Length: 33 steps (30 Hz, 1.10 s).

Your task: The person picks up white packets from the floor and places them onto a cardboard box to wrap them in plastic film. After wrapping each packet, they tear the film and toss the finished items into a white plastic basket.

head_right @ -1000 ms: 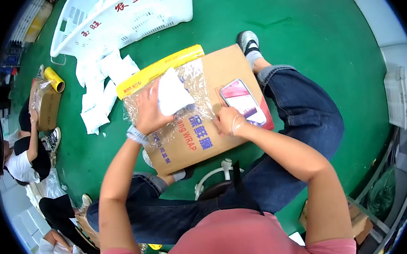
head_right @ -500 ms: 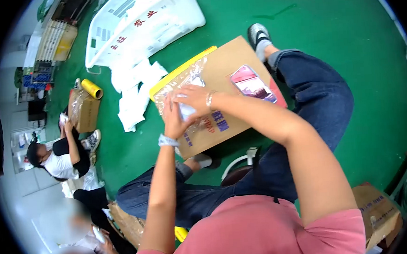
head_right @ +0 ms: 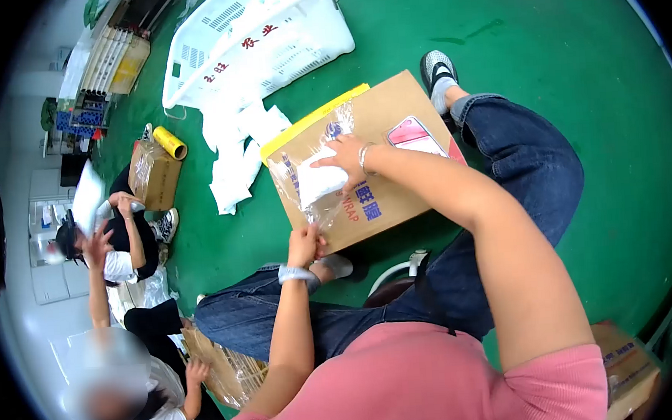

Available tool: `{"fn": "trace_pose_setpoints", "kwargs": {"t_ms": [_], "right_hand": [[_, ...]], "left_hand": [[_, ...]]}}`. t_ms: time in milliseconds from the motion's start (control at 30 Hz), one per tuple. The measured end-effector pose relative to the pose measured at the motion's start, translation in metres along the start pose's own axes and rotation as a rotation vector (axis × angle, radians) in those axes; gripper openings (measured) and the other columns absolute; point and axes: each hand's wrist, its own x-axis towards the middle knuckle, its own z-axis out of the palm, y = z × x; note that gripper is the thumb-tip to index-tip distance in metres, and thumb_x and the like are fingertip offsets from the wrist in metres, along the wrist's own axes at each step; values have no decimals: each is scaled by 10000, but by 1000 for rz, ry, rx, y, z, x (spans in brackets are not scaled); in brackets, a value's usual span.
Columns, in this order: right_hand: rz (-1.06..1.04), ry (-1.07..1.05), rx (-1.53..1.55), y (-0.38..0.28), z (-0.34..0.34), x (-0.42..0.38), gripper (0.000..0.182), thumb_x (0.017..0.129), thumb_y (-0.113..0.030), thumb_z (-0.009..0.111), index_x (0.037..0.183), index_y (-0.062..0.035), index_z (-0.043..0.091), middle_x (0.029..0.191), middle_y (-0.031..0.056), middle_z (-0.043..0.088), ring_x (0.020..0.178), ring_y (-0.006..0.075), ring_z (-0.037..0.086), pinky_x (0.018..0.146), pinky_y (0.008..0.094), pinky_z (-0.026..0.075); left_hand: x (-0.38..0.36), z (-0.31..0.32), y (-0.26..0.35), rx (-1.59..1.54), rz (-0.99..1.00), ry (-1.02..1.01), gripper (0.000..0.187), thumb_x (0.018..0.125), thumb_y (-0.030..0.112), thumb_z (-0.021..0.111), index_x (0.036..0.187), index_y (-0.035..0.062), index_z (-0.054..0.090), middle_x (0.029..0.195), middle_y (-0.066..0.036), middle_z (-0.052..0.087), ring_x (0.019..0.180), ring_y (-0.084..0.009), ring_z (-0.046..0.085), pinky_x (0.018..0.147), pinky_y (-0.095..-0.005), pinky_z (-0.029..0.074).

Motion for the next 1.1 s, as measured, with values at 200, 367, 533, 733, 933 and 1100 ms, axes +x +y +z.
{"fn": "trace_pose_setpoints", "kwargs": {"t_ms": [200, 367, 533, 733, 933, 1100], "right_hand": [[-28, 4, 12, -42, 8, -56, 862, 602, -506, 692, 1351, -289, 325, 1242, 270, 376, 1063, 398, 431, 903, 441, 358], [-57, -200, 194, -79, 6, -75, 885, 618, -472, 697, 1366, -238, 286, 1095, 299, 464, 873, 433, 539, 781, 431, 444], [-309, -488, 270, -58, -9, 0, 634, 551, -438, 757, 1071, -112, 601, 869, 130, 653, 808, 308, 615, 724, 370, 472], [62, -391, 316, 2, -25, 65, 414, 752, -352, 633, 1061, -78, 605, 970, 113, 638, 864, 271, 605, 757, 347, 468], [-39, 111, -119, -21, 12, 3, 878, 596, -432, 740, 1290, -58, 355, 1178, 193, 436, 1109, 342, 417, 982, 410, 299], [22, -129, -41, -50, -7, -12, 1045, 478, -348, 794, 1329, -50, 266, 1187, 206, 421, 1101, 333, 414, 948, 394, 330]], "left_hand": [[-65, -22, 1, -846, 53, -165, 252, 908, 182, 465, 950, -50, 554, 975, -136, 596, 857, -185, 596, 696, -295, 514], [-82, 15, 11, -267, 591, 97, 229, 870, 150, 521, 788, -47, 604, 1238, -193, 408, 1138, -294, 436, 948, -333, 344], [-71, 23, 53, 126, 662, 378, 254, 864, 187, 524, 754, -28, 602, 944, -226, 521, 885, -372, 517, 763, -389, 411], [68, -19, 61, 437, 636, 501, 249, 837, 192, 520, 712, 0, 616, 784, -210, 553, 722, -365, 526, 665, -452, 417], [125, -12, 47, 311, 772, 567, 238, 810, 203, 557, 714, 1, 638, 697, -199, 565, 686, -358, 537, 634, -437, 427], [70, -7, 55, 408, 562, 440, 252, 814, 283, 553, 780, 63, 672, 711, -182, 608, 639, -342, 588, 584, -420, 452]]}}
